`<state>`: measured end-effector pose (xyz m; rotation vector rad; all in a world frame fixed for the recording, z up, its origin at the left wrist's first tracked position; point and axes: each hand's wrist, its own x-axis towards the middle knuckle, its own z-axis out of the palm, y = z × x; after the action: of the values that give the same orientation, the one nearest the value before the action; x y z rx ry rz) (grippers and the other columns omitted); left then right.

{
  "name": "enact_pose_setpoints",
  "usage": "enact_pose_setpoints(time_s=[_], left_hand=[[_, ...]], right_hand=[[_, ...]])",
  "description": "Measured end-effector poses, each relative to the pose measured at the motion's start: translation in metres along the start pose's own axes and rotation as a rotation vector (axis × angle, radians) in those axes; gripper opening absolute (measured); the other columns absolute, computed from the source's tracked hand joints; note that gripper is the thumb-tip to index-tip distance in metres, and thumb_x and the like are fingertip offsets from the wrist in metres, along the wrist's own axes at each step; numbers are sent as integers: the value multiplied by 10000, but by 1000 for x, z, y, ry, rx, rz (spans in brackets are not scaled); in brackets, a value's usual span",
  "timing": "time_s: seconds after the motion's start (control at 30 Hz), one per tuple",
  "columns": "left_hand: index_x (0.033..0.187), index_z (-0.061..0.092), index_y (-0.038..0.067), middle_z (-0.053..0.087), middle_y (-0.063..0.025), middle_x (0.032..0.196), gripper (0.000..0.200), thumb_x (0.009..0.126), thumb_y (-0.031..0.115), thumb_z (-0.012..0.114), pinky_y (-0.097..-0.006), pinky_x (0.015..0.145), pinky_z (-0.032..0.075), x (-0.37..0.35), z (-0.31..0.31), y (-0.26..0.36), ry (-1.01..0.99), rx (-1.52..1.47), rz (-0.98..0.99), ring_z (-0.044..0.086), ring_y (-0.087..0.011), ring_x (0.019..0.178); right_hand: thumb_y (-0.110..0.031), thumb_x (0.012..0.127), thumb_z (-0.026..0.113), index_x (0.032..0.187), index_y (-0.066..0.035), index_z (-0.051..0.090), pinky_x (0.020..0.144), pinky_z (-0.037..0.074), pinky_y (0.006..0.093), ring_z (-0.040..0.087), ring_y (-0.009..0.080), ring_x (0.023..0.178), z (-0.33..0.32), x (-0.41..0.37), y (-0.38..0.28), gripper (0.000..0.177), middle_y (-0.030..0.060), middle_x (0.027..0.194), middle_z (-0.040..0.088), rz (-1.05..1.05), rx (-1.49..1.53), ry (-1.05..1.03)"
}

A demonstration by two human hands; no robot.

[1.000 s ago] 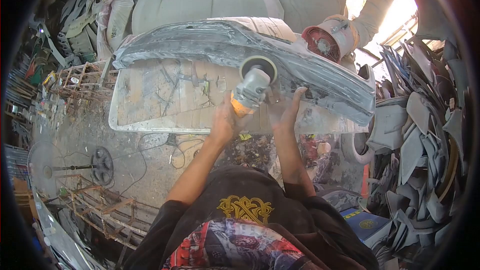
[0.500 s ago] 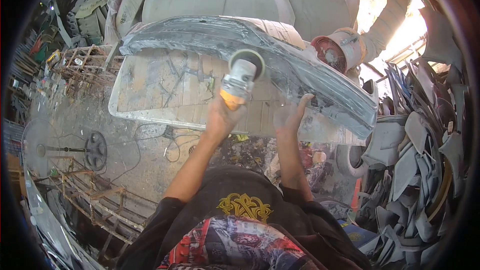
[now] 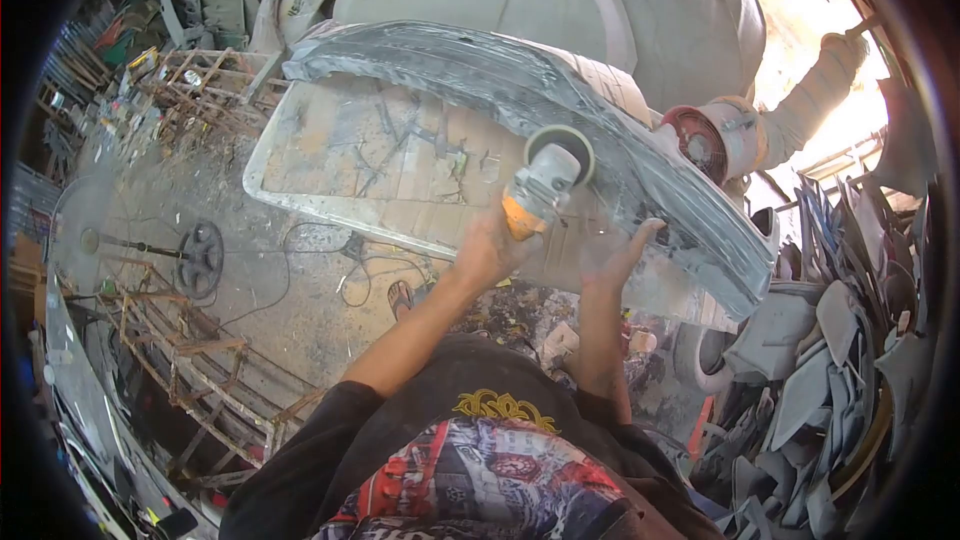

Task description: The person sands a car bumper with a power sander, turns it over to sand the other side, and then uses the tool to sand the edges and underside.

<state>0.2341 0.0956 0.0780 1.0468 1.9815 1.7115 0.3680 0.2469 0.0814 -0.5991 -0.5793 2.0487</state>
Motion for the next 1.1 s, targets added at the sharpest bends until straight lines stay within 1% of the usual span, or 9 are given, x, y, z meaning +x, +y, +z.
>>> enact_pose_setpoints(time_s=[0.13,0.23,0.3,0.43,0.47,0.57,0.7,0.97,1.1], left_hand=[[1333,566,-47,759,-227,1081,613,826,177,829,-446,850,597,16,-35,-1,82,85,-154,758,-354,973],[1297,607,-50,765,-153,1088,532,849,148,811,-395,847,590,26,-59,-9,181,-85,-99,743,-252,959],[1263,638,-44,764,-114,1077,452,871,126,785,-362,842,579,29,-69,-12,255,-56,50,720,-197,948],[1261,640,-34,769,-135,1033,479,856,166,801,-355,832,576,14,-48,-3,203,-68,-63,719,-170,931],[1240,639,-42,771,-174,1019,497,847,211,808,-388,832,583,13,-46,4,61,-109,-197,753,-237,938],[1211,642,-51,767,-220,1016,493,853,248,801,-424,834,588,10,-25,3,16,-81,-72,770,-326,968],[1200,647,-58,754,-265,1032,489,852,252,795,-450,836,589,10,-31,17,27,96,-85,758,-405,1006],[1259,632,-53,765,-145,1086,502,851,189,796,-396,867,580,40,-86,-27,258,-65,-133,734,-230,965],[1276,630,-51,760,-163,1126,516,852,193,794,-400,888,577,39,-85,-39,277,-43,-77,734,-236,1012]], right_hand=[[-809,859,695,1683,-60,196,1282,236,544,154,335,1621,-1,1,0,1221,143,1749,170,-26,11,9],[-808,859,696,1695,-107,180,1271,245,562,133,344,1622,-7,5,-1,1207,142,1762,113,-8,21,-5],[-811,860,691,1697,-118,180,1260,258,566,149,344,1617,-6,4,0,1200,140,1760,119,-23,13,35],[-825,869,666,1693,-144,210,1231,298,557,226,329,1592,-5,4,2,1162,135,1747,174,-90,-49,39],[-825,869,666,1693,-144,210,1231,298,557,226,329,1592,-5,3,2,1162,135,1747,174,-88,-50,41],[-828,877,651,1669,-135,282,1214,325,542,310,309,1557,-7,5,1,1116,139,1706,286,-64,-30,43],[-820,885,652,1625,-119,376,1196,343,529,372,289,1519,-11,9,1,1055,134,1653,398,-56,-5,28],[-817,891,645,1605,-111,406,1194,320,535,396,293,1505,1,1,1,1032,88,1655,418,-55,-4,106],[-817,893,642,1613,-98,392,1199,310,538,361,298,1534,-6,6,1,1047,114,1664,400,-55,0,63]])
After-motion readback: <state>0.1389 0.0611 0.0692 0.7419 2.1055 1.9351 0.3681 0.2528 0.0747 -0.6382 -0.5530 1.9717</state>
